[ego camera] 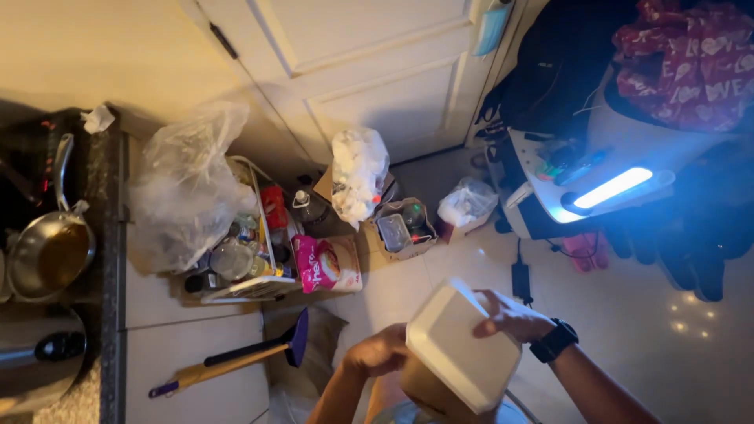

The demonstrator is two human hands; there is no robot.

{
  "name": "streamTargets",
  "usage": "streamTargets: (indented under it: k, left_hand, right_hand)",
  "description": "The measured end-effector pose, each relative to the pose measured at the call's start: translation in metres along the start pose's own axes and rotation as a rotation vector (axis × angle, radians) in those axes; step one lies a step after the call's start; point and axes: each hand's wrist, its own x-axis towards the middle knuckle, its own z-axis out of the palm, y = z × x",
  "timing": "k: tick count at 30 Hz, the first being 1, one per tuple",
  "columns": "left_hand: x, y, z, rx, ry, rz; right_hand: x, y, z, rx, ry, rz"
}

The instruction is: Tying a trash bag, washing hands, and then organizing delivered food bags and containers near an apartment entryway.

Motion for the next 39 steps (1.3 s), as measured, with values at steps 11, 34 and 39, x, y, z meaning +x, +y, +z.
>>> streamTargets:
  k: [11, 34, 39]
  left_hand:
    - [0.058, 0.030, -0.007, 0.336, 0.078, 0.329]
    - [0.090, 0.115, 0.037, 0.546, 0.718, 0.580]
    - [0.160, 0.055, 0.013, 1.054, 0.771, 0.431]
  right_hand:
    - [0.029, -0.037, -0.037, 0.138, 0.148, -0.188]
    - [0.077, -0.036, -0.041, 0.570, 0.116, 0.026]
    - [0.075, -0.003, -0.069, 0.620, 0.082, 0.108]
